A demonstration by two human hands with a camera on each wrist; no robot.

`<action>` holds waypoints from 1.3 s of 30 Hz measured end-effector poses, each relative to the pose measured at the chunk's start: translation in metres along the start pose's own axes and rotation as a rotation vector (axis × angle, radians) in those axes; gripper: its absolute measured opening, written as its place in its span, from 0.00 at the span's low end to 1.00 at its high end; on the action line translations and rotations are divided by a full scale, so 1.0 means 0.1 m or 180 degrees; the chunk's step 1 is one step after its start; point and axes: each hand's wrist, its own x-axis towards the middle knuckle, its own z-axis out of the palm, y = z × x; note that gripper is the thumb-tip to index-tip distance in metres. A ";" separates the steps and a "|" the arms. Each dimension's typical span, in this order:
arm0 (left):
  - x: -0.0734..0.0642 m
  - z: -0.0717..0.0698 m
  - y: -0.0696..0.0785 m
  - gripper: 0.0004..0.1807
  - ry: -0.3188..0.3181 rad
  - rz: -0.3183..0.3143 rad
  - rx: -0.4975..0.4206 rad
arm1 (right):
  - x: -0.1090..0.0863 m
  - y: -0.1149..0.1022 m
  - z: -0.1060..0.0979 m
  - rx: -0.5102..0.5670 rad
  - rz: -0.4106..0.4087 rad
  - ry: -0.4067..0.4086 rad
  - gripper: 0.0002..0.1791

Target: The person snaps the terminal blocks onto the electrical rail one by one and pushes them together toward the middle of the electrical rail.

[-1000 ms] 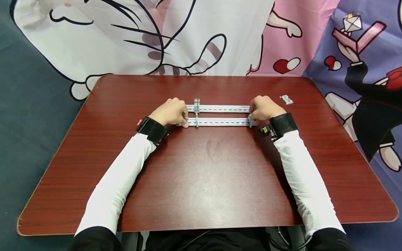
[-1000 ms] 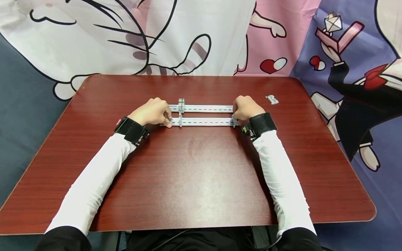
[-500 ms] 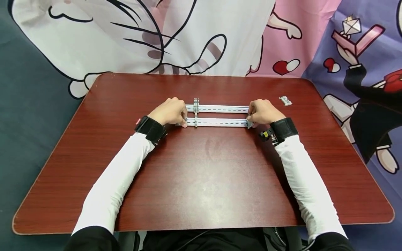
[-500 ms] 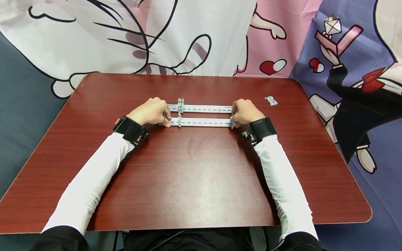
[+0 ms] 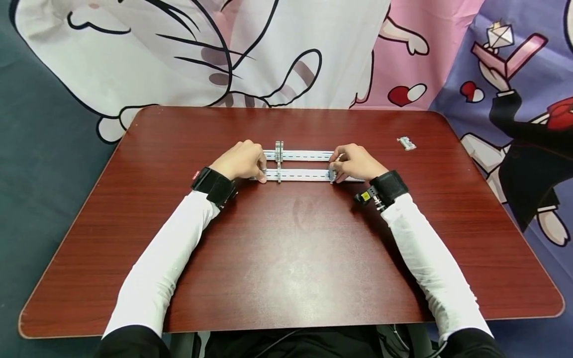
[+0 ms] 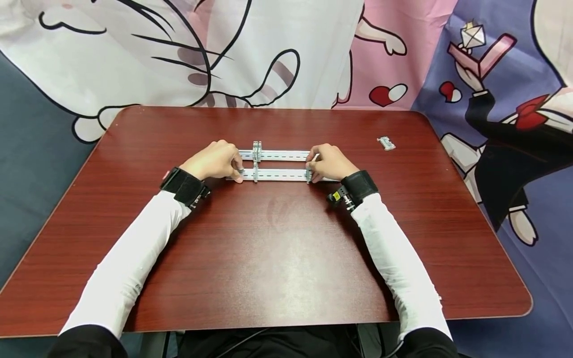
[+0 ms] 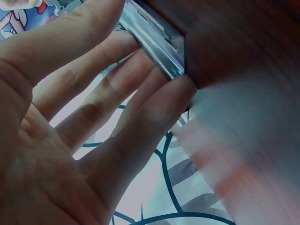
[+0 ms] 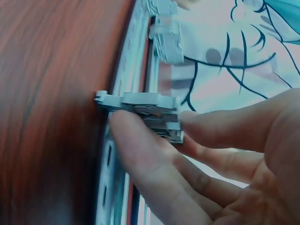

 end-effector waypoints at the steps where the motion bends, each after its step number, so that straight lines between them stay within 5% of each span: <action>1: 0.00 0.00 0.00 0.12 0.0001 -0.0008 -0.0003 | 0.02 -0.01 0.03 0.0023 -0.0025 0.0006 0.09; 12: -0.01 0.01 -0.02 0.11 0.0032 0.0001 0.0026 | 0.24 -0.25 0.41 0.0394 -0.0109 -0.0034 0.12; 19: 0.00 0.02 -0.02 0.10 0.0046 0.0022 0.0001 | 0.32 -0.35 0.61 0.0276 -0.0348 -0.0059 0.17; 23: 0.00 0.03 -0.01 0.10 0.0055 0.0011 -0.0022 | 0.32 -0.37 0.67 0.0229 -0.0412 -0.0055 0.19; 32: 0.01 0.02 0.00 0.11 0.0013 0.0028 0.0044 | 0.33 -0.35 0.74 0.0699 -0.0367 -0.0450 0.28; 39: 0.02 0.00 -0.01 0.11 -0.0014 0.0041 0.0080 | 0.33 -0.39 0.79 0.0872 -0.0350 -0.0381 0.29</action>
